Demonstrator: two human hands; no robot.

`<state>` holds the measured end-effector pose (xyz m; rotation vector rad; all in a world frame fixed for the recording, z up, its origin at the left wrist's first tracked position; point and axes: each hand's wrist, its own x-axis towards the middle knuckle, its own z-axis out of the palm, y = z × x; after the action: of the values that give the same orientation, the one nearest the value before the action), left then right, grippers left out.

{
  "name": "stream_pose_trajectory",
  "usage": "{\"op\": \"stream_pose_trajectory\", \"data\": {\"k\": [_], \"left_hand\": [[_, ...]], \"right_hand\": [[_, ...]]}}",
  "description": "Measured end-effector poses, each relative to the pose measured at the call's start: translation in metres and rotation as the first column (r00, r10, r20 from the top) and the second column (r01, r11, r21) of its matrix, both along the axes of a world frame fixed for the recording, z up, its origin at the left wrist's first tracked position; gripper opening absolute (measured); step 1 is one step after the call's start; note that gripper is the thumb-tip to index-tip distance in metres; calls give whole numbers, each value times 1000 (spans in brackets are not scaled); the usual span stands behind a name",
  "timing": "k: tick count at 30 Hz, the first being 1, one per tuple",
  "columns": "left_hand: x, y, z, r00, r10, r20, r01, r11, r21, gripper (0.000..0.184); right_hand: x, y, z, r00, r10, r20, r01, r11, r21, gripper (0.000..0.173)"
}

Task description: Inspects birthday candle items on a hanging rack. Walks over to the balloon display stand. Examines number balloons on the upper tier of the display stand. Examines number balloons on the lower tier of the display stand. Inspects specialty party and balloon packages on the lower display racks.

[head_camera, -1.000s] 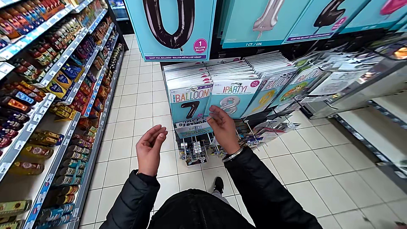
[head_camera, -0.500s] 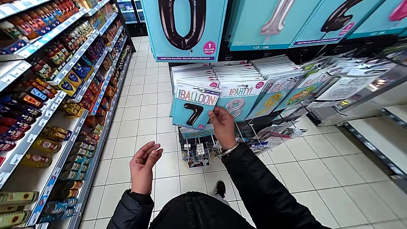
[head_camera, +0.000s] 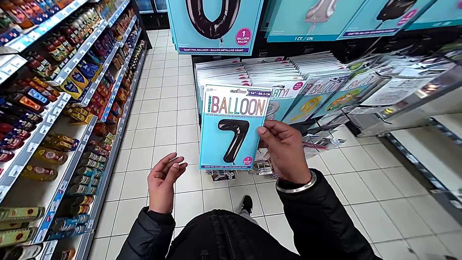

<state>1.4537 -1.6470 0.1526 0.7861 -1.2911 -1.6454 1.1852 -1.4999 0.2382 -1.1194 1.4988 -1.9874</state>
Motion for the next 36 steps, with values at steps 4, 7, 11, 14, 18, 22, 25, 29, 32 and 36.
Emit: {"op": "stream_pose_trajectory", "data": {"k": [4,7,11,14,18,22,25,29,32,36], "left_hand": [[-2,4,0,999,-36,-16,36,999,0,33],[-2,6,-1,998,-58,-29,58,998,-6,32],[-2,9,0,997,-69,-25,69,998,-7,31],[-1,11,0,997,-73,-22,73,997,-17,31],[0,15,3,996,-87,-8,87,996,-24,31],[1,18,2,996,-91,-7,91,996,-27,30],[2,18,1,996,-95,-6,94,995,-31,31],[1,19,1,995,-96,3,96,995,-36,31],[1,20,1,995,-98,0,98,994,-41,30],[0,19,-1,995,-103,-3,102,994,-47,31]], "right_hand": [[6,12,9,1000,-2,-7,1,999,-47,16],[7,19,12,1000,1,-12,-2,997,-73,16],[9,24,14,999,-10,-31,7,997,-80,16],[9,25,15,999,-18,-36,15,997,-75,16],[10,28,14,999,-1,-49,-3,997,-81,16],[11,29,13,999,-8,-40,4,997,-83,15],[12,30,14,999,-16,-35,13,997,-81,15],[12,30,14,999,-14,-35,12,997,-76,14],[11,30,13,1000,-3,-25,1,997,-78,14],[7,24,9,1000,-1,-26,-1,998,-70,15]]}}
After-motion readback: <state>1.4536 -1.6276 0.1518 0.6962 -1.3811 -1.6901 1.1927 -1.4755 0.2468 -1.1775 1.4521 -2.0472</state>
